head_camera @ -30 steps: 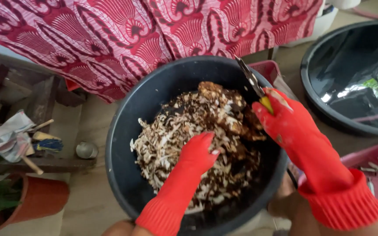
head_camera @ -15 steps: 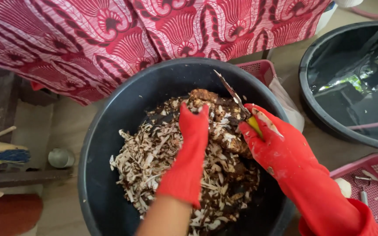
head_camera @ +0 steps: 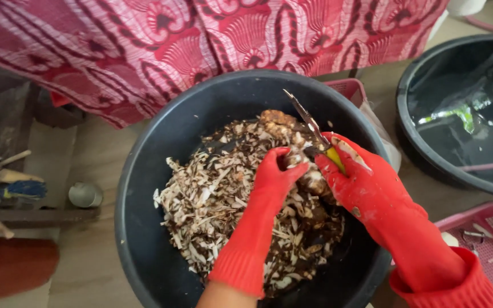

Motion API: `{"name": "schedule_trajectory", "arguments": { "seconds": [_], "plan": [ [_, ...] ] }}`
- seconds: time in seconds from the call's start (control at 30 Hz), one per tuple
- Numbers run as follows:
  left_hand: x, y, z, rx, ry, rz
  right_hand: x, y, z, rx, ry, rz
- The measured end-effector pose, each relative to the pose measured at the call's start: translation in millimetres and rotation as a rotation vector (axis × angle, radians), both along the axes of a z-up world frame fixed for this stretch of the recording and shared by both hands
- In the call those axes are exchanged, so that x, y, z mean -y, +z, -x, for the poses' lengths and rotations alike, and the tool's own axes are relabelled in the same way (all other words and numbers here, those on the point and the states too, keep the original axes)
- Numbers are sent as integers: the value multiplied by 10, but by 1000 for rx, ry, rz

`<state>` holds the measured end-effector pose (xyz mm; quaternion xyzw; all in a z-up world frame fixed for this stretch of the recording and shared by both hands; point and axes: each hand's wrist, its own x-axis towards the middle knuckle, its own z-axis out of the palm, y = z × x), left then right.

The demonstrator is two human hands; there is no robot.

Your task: The person peels the skin off several root vegetables using a peeler, holding the vegetables over a large black basin to collect the peels. The peeled vegetables are placed into a pink basket to the side.

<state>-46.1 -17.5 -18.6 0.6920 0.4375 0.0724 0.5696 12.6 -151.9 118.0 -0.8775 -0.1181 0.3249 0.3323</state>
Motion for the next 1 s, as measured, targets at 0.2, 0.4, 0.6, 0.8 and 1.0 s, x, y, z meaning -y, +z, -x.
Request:
{"name": "schedule_trajectory", "arguments": {
  "seconds": [0.2, 0.4, 0.6, 0.8, 1.0],
  "plan": [
    [257, -293, -21, 374, -90, 328, 64, -581, -183, 95, -31, -117],
    [476, 381, 110, -168, -196, 158, 119, -577, -273, 318, 61, -121],
    [796, -141, 218, 284, -452, 44, 126, -798, -332, 335, 16, -44],
    [1153, -782, 326, 527, -648, -497, 42, -951, -457, 425, 30, -82],
    [915, -781, 330, 433, -577, -677, 98, -1004, -464, 446, 33, -159]
  ]
}}
